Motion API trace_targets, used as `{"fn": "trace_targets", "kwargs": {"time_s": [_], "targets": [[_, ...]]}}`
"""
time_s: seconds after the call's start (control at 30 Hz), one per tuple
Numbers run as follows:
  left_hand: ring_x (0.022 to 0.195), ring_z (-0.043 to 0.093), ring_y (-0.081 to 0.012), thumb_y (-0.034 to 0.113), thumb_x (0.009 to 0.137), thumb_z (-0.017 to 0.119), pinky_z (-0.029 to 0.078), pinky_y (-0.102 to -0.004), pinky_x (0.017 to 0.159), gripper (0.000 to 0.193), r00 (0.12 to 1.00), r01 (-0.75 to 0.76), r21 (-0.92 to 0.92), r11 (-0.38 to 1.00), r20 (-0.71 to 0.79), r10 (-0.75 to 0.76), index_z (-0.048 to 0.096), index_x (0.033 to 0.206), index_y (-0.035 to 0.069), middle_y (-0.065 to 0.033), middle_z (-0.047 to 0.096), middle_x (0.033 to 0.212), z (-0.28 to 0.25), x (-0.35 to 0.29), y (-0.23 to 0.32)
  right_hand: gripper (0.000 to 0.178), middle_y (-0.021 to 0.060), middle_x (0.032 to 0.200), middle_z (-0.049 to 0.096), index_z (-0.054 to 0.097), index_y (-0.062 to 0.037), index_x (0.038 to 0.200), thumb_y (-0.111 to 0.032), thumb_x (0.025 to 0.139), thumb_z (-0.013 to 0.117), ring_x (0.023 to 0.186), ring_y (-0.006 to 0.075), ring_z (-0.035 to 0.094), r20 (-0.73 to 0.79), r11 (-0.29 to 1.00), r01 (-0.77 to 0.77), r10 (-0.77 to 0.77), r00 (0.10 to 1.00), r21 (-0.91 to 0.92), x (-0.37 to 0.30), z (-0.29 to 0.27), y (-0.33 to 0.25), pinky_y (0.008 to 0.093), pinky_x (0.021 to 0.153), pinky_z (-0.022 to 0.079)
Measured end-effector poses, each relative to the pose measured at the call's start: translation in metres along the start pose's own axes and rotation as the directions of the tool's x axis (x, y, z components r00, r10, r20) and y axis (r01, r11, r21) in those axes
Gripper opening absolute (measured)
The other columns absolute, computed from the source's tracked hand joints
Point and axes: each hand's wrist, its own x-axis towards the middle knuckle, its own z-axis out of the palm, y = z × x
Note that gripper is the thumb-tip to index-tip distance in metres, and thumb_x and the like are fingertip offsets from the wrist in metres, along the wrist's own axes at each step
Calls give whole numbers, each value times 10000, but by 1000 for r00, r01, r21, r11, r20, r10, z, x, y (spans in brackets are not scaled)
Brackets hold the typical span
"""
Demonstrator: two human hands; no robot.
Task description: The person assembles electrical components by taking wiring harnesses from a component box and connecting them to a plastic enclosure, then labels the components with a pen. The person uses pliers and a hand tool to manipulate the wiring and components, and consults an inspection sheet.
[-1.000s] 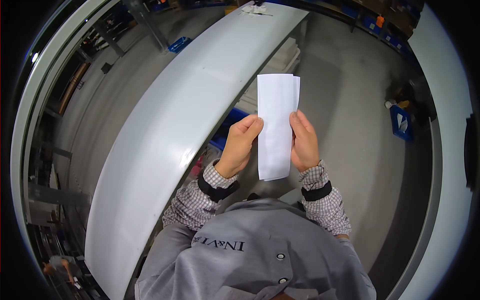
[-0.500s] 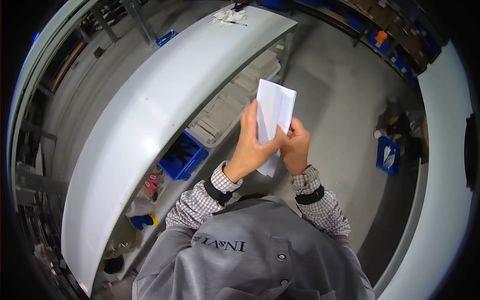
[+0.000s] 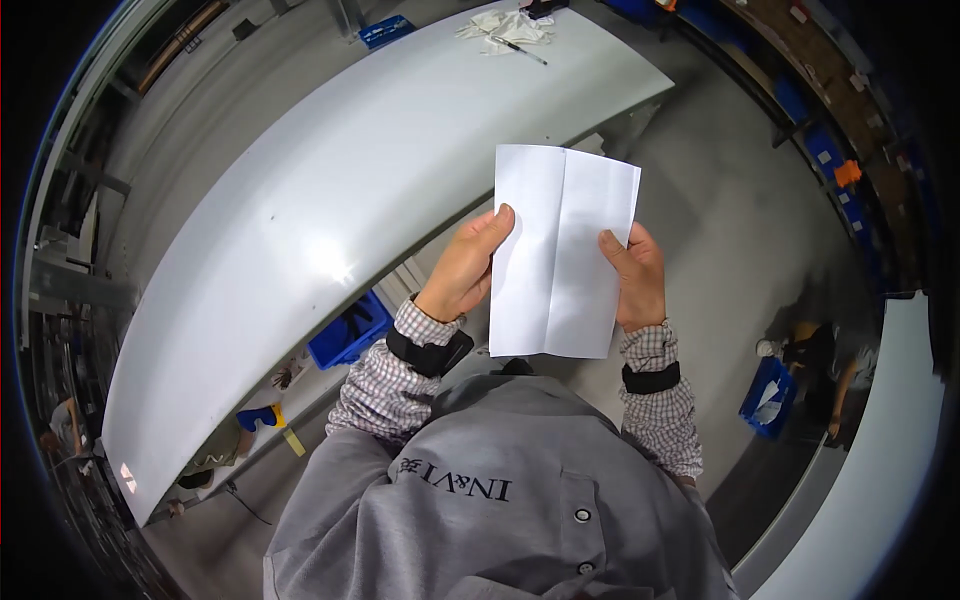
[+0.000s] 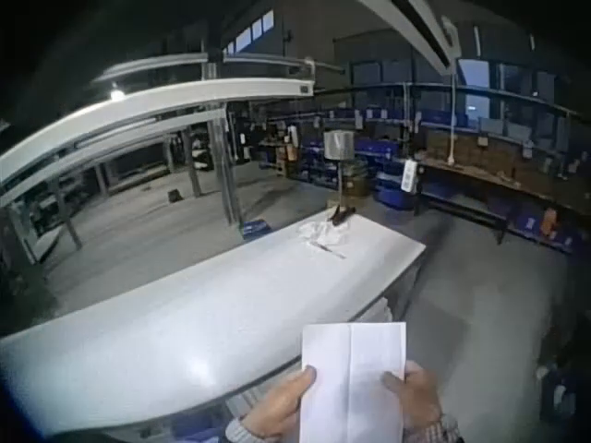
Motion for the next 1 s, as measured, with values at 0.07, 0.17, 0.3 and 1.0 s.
{"fn": "trace_targets", "kwargs": {"time_s": [0.07, 0.17, 0.3, 1.0], "targets": [[865, 590, -117, 264, 931, 442, 495, -257, 766, 335, 1000, 11, -1, 1000, 0, -11, 505, 1118, -6, -72, 594, 1029, -56, -34, 2, 191, 70, 896, 611, 536, 23, 984, -100, 845, 580, 767, 110, 576, -11, 999, 18, -19, 1000, -33, -15, 36, 45, 252, 682, 490], [860, 587, -109, 250, 923, 467, 493, -248, 763, 323, 1000, 17, 14, 1000, -13, -17, 522, 1098, -16, -64, 601, 997, -129, -64, 15, 185, 63, 904, 609, 536, 19, 980, -109, 853, 578, 781, 102, 566, -18, 995, 74, -76, 997, -62, -22, 92, 101, 246, 694, 479], [809, 579, -94, 225, 919, 479, 490, -234, 730, 298, 985, -65, 39, 997, -156, 70, 534, 1075, -23, -41, 603, 929, -164, -48, 47, 228, 55, 949, 603, 533, 18, 1029, -119, 853, 583, 843, 95, 551, 76, 990, 141, -138, 987, -32, 23, 128, 124, 243, 761, 450], [769, 591, -99, 162, 862, 564, 485, -234, 703, 215, 846, -211, 451, 867, -360, 393, 622, 1012, 19, -45, 636, 870, -216, 127, 231, 113, 5, 667, 537, 540, 14, 877, -87, 830, 556, 609, 49, 430, 574, 728, 363, 52, 817, -582, 333, 203, 26, 221, 550, 387]]}}
